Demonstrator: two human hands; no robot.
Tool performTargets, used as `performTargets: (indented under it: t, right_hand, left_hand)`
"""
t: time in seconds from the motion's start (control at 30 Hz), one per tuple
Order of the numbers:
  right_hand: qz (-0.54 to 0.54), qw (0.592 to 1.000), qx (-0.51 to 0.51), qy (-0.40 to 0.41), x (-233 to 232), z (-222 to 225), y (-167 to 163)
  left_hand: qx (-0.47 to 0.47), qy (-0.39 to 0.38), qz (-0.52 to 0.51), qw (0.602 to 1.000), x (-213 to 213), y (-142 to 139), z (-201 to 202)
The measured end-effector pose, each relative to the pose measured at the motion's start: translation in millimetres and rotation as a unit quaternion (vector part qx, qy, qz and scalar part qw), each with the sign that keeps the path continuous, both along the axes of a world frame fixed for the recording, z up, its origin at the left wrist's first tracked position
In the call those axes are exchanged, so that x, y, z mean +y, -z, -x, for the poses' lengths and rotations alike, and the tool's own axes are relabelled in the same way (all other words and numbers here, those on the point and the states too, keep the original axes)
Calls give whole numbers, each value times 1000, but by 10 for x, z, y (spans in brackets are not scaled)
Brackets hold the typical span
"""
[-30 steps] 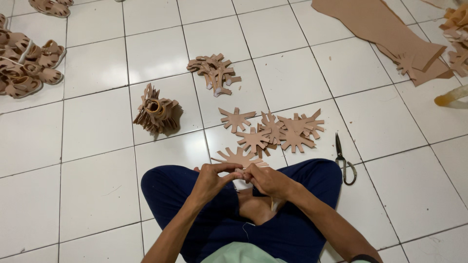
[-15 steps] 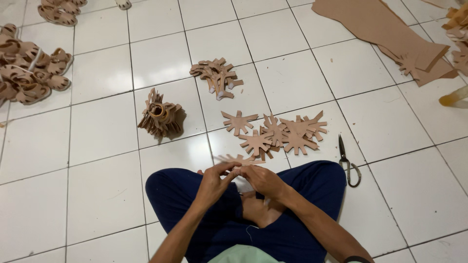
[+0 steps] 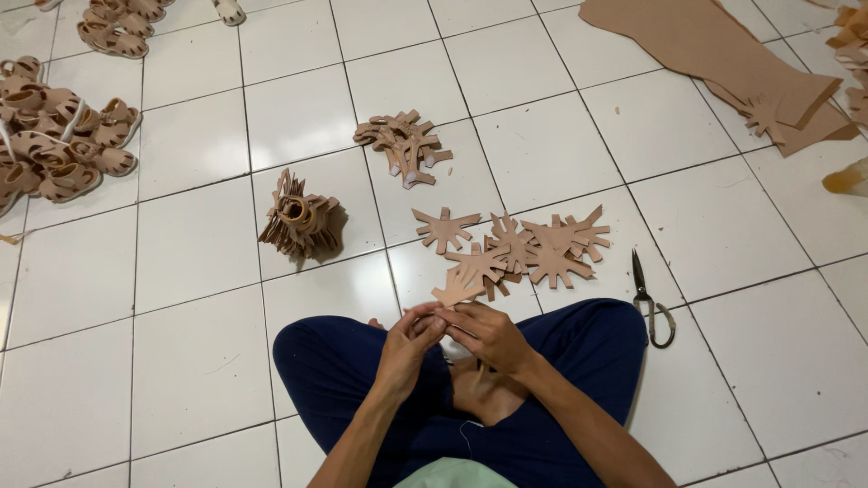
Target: The person sits on a tiled floor and assembles star-shaped craft pieces by hand. They repeatedly pick up a piece, fold or shape it, and place it into a central cylindrical holder, continuing this process throughout the clip.
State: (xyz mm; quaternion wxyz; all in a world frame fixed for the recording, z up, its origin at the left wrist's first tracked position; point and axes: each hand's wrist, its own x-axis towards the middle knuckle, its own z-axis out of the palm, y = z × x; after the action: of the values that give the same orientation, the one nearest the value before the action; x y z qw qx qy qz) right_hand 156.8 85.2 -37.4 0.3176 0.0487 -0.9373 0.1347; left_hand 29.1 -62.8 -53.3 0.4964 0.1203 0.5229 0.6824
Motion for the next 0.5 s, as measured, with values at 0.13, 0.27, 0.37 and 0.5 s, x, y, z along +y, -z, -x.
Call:
performTargets:
  t: [0.13, 0.27, 0.37, 0.5]
  right_hand:
    - [21, 1000, 19, -1, -36, -33, 69]
    - [-26, 999, 15, 30, -72, -56, 118]
    - [-82, 995, 4, 48, -93, -74, 110]
    - [-66, 997, -16, 39, -143, -157, 93]
  left_hand:
    - [-72, -54, -61, 994, -27, 28, -81]
    - [-65, -114, -90, 987, 10, 73, -159]
    - [-72, -144, -35, 986, 39, 94, -178]
    - [-74, -142, -41, 986, 32, 97, -205]
